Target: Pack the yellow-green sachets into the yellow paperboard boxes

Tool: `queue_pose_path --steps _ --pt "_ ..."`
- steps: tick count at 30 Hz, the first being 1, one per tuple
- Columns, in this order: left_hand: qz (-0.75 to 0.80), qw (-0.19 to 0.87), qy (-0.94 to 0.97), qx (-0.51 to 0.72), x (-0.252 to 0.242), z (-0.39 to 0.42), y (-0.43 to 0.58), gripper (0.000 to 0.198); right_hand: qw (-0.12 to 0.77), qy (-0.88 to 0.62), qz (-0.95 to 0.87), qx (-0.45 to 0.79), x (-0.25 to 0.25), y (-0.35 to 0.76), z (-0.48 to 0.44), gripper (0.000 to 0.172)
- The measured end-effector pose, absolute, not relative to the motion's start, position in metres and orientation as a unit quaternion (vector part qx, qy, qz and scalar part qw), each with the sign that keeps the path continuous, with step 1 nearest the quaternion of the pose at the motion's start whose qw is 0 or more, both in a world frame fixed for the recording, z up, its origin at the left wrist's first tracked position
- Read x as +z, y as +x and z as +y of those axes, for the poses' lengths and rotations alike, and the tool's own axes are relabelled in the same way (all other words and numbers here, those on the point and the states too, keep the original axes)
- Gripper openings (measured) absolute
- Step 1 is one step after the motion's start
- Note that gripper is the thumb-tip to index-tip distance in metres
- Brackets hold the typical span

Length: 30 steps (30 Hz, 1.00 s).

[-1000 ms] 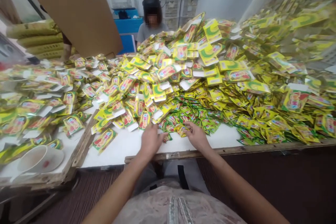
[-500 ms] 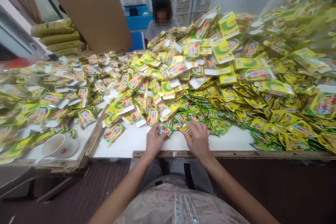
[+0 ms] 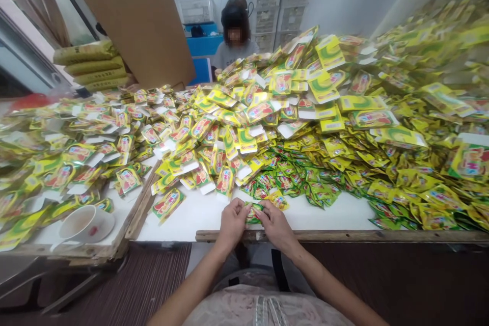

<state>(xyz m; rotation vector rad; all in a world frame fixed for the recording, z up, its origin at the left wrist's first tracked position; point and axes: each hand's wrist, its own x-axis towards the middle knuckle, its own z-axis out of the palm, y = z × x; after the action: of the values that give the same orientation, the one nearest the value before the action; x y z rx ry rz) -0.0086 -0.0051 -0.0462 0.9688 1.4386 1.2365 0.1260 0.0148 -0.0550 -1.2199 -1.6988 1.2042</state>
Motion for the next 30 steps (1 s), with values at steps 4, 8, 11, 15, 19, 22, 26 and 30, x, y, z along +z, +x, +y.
queue_pose_path --steps 4,8,11,15,19,22,26,30 --pt "0.553 0.580 0.363 0.475 -0.038 -0.003 -0.008 0.043 0.364 -0.463 -0.656 0.471 -0.053 0.129 0.017 0.018" --pt "0.532 0.611 0.373 0.451 -0.029 0.001 -0.006 0.043 0.349 -0.470 -0.702 0.406 -0.041 0.137 0.017 0.014" --pt "0.520 0.602 0.379 0.473 -0.027 0.005 -0.001 0.042 0.332 -0.489 -0.730 0.344 -0.032 0.141 0.015 0.015" --pt "0.521 0.574 0.422 0.470 -0.032 0.008 0.000 0.038 0.309 -0.491 -0.761 0.291 -0.030 0.149 0.019 0.015" --pt "0.575 0.480 0.453 0.483 -0.044 0.009 -0.008 0.033 0.320 -0.531 -0.766 0.167 -0.042 0.163 0.034 0.017" --pt "0.583 0.446 0.454 0.505 -0.053 0.010 -0.013 0.032 0.265 -0.572 -0.773 0.072 -0.053 0.170 0.044 0.030" --pt "0.584 0.458 0.420 0.522 -0.061 0.011 -0.014 0.035 0.220 -0.604 -0.755 0.133 -0.057 0.171 0.047 0.028" --pt "0.608 0.455 0.378 0.529 -0.060 0.012 -0.013 0.037 0.314 -0.607 -0.662 0.307 -0.046 0.167 0.043 0.014"
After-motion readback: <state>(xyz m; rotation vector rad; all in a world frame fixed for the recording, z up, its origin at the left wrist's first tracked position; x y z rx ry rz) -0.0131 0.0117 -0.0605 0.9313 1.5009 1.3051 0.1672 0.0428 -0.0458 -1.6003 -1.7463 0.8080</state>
